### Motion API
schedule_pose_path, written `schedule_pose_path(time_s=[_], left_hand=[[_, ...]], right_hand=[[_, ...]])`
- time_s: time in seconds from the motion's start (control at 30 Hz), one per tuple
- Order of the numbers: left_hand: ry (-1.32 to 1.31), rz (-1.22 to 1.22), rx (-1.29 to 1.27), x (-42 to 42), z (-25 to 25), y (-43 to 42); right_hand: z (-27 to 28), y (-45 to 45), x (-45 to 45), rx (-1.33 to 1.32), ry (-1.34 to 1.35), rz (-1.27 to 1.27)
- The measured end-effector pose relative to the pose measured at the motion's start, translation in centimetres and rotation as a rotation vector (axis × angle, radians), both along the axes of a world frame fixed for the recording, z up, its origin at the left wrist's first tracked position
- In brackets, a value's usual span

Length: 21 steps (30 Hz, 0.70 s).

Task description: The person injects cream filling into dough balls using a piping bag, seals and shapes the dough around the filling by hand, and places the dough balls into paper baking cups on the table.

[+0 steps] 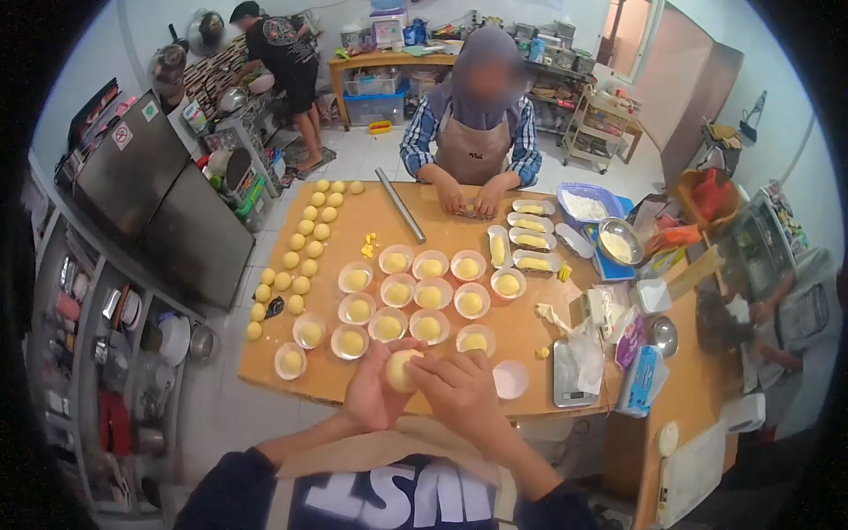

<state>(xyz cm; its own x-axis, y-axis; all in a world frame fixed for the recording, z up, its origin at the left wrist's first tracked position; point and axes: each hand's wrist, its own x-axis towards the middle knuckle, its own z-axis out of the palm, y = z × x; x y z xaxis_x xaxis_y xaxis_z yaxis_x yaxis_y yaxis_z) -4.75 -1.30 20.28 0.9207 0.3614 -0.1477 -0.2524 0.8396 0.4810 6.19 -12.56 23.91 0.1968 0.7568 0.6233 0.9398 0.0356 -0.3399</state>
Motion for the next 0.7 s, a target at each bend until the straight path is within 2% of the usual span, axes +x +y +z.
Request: schedule_pose_path(time_s=[0.07,0.17,0.3,0.4,0.5,0.6,0.7], left_hand=[[-0.007,0.047,0.114,0.6,-0.4,-1.1],[0.035,0.177,0.214,0.6,-0.5,-2.7],[0.057,0.218,0.343,-0.1,1.4,-3.2],[0.060,0.492,0.305,1.0,2.9,-4.5],[0.292,0.214,-0.102,0.4,4.5,-3.6],[0.138,0.028,-0.258,0.6,1.5,-3.8],[0.213,0.186,-0.194,1.7,1.3,-4.5]], right_hand=[[-0.8,-1.0,1.1,0.000,-0.059,0.028],[-1.0,-1.7,2.0,0.141,-0.008,0.044],[0.1,-1.0,1.9,0.147,0.029,0.116],[-0.1,-1.5,2.7,0.126,-0.055,0.229],[0.2,-1.7,3.3,0.078,-0.133,0.244],[-0.3,-1.4,3.9,0.009,-0.126,0.237],[-0.5,-1.5,3.7,0.071,-0.070,0.183]])
